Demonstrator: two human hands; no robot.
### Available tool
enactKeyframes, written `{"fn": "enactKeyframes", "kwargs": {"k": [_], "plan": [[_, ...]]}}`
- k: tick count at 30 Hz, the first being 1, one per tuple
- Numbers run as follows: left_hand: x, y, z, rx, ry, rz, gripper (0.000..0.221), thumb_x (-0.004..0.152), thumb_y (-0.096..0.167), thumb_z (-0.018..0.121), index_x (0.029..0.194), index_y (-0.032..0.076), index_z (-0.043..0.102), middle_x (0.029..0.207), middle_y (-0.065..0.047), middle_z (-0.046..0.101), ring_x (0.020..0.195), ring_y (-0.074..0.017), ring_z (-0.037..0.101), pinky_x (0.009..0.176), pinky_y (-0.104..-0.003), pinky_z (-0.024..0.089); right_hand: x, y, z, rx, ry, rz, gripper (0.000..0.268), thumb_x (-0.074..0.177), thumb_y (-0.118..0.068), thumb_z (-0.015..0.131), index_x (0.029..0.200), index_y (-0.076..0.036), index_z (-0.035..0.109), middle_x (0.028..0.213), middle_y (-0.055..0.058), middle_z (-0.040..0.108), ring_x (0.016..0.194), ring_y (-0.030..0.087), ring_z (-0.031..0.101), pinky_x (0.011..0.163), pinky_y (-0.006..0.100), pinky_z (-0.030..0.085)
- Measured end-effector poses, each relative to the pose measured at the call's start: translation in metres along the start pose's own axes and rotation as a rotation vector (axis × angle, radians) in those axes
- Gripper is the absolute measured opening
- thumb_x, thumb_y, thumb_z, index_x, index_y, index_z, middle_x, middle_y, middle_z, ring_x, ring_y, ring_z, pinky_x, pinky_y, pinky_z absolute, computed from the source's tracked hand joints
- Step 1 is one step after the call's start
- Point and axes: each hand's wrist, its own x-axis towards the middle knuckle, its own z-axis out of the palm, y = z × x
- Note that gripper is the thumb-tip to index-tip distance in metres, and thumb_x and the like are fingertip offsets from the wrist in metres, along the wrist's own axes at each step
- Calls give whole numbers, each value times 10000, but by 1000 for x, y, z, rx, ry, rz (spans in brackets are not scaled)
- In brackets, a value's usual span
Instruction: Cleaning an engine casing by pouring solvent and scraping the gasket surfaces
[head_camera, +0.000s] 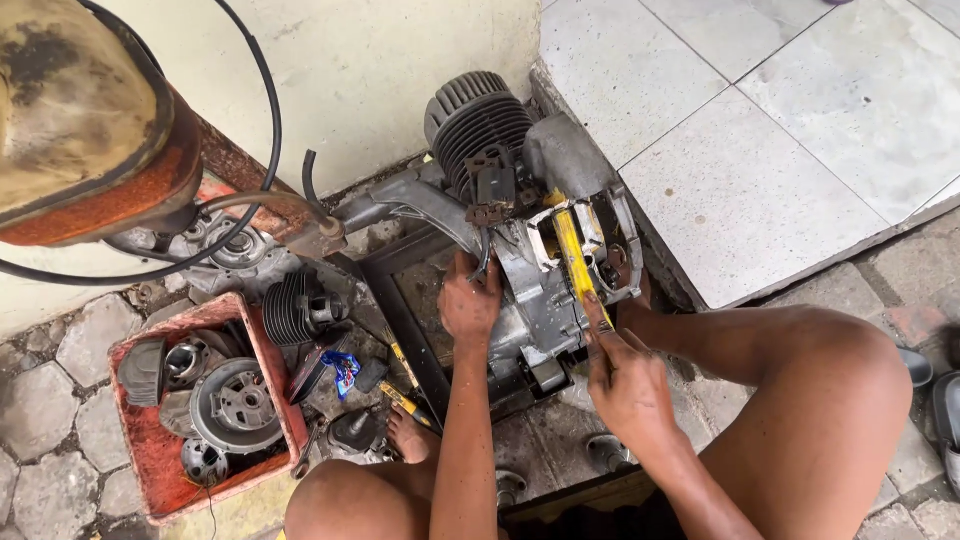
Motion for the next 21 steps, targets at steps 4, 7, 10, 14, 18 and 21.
{"fn": "enactKeyframes", "kwargs": {"k": [4,7,10,14,18,21], "plan": [[7,2,-1,13,-25,-4,249,970,277,653,1051,60,563,902,-179,732,754,-435,732,694,-568,604,-19,5,-34,77,46,-192,439,914,86,508,1340,48,611,909,131,764,471,129,545,375,284,472],[3,3,-4,67,-175,-188,486,995,409,644,1320,64,534,732,-134,712,613,-335,735,632,-481,660,-35,33,-35,-101,-67,-4,148,947,-214,590,954,-115,700,713,85,673,570,293,616,578,431,470],[-1,-3,3,75,-145,-135,502,993,393,643,1337,54,507,774,-140,717,649,-351,738,680,-508,653,-34,19,-48,-73,-21,-59,168,972,-182,594,871,-71,671,727,94,651,647,280,582,636,425,472],[0,-7,1,113,-71,-83,512,993,381,665,1354,42,538,616,-78,658,460,-251,673,455,-415,643,-26,-4,-79,-99,0,-118,381,913,-157,657,1292,-129,686,814,67,711,548,207,606,536,400,516],[0,-3,1,102,-64,-71,541,1002,371,652,1402,28,526,546,-64,628,433,-230,672,446,-397,642,-15,-23,-117,-155,32,-132,493,844,-126,699,1331,-201,699,1105,34,742,608,179,706,699,367,655],[0,1,-2,98,-107,-125,566,1006,404,624,1442,62,506,515,-54,585,395,-208,637,380,-371,622,-2,-21,-140,-338,1,-162,375,840,-228,727,1213,-197,758,952,13,775,564,199,742,621,400,666]]}}
